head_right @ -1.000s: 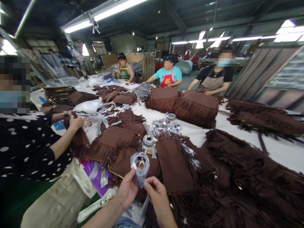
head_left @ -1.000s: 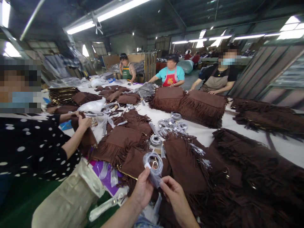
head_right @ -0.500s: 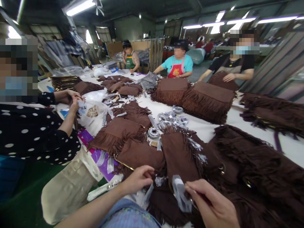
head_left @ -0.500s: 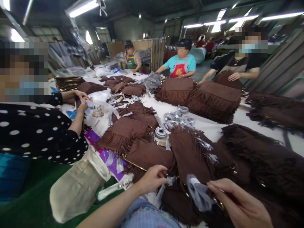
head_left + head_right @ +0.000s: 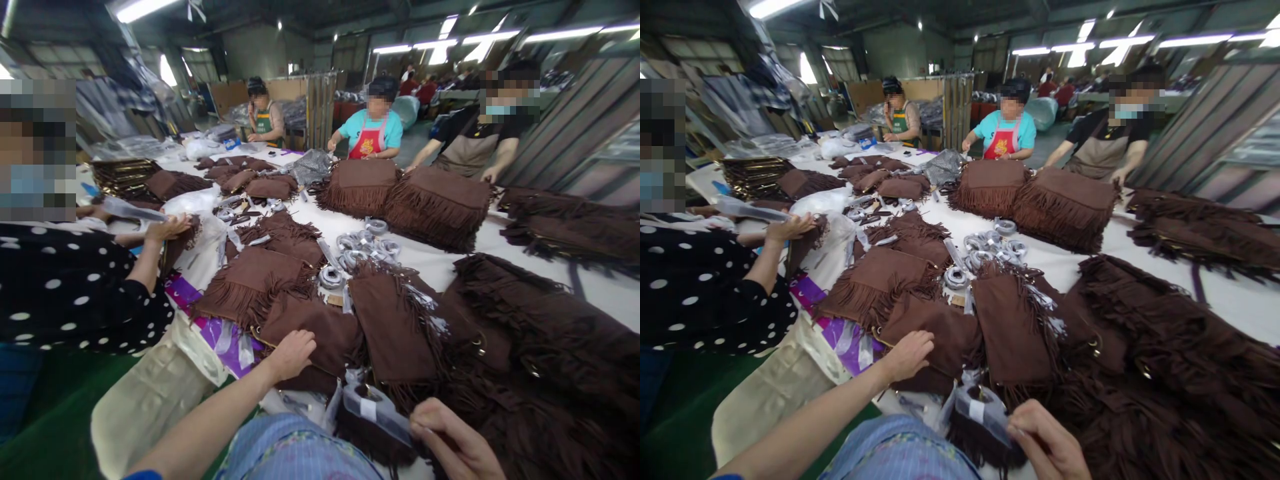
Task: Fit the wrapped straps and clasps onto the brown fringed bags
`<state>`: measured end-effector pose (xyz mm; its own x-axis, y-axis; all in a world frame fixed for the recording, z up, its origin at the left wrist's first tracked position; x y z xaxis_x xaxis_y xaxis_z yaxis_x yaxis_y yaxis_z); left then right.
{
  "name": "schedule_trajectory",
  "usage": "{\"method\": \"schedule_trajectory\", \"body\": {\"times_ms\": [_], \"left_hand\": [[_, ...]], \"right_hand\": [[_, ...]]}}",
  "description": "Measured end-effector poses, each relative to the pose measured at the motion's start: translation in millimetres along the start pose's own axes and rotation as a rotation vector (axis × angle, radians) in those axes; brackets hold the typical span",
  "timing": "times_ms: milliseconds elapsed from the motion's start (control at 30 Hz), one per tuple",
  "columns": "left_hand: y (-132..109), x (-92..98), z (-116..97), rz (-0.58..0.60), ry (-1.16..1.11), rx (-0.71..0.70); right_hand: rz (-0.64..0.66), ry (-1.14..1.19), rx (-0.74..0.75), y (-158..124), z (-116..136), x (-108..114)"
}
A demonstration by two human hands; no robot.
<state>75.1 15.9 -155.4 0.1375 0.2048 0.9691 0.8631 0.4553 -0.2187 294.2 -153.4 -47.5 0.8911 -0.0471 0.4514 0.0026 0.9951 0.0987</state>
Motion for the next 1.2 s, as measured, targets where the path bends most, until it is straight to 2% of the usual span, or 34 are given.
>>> {"method": "schedule_trajectory", "body": {"times_ms": [133,267,367,533,633,733,833,933,1067,1133,1200], "left_hand": [[-3,-10.3,1,0.027,0.087,-0.105],[2,-11.9,6,0.083,0.082,-0.097],[8,2.1,11,0.109,0.046,-0.022],[16,42.8,16,0.09,-0.021,0.024],[21,61.2,16,0.1,-0.042,-0.011],[25,71.4,16,0.128,-0.067,-0.03],[28,79.8,14,0.136,-0.08,-0.029],[28,88.4,8,0.104,-0.079,-0.061],[23,89.1,2,0.073,-0.084,-0.07],[19,84.9,1,0.057,-0.094,-0.06],[14,79.3,0,0.047,-0.101,-0.056]], "right_hand": [[0.025,-0.01,0.036,2,-9,-23],[0.048,-0.02,0.013,3,-10,-27],[0.108,-0.007,-0.064,6,-14,-30],[0.208,0.048,-0.229,16,-30,-55],[0.163,0.189,-0.379,23,-49,-70],[0.161,0.338,-0.48,28,-63,-81],[0.187,0.319,-0.487,31,-65,-85],[0.117,0.3,-0.475,33,-61,-80],[0.045,0.425,-0.471,37,-60,-80],[0.026,0.568,-0.547,37,-67,-85],[-0.052,0.781,-0.657,35,-79,-90]]}}
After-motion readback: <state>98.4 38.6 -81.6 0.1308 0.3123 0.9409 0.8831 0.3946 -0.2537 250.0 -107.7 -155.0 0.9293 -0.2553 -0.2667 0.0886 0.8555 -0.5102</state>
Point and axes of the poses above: each hand's wrist, its own y-axis towards the middle knuckle, its own x-axis out of the back of the hand, z = x × y, the point moved 6 cm from there along y, towards the middle knuckle, and after that the axes turned 7 degrees about z, right-handed, at the moved point
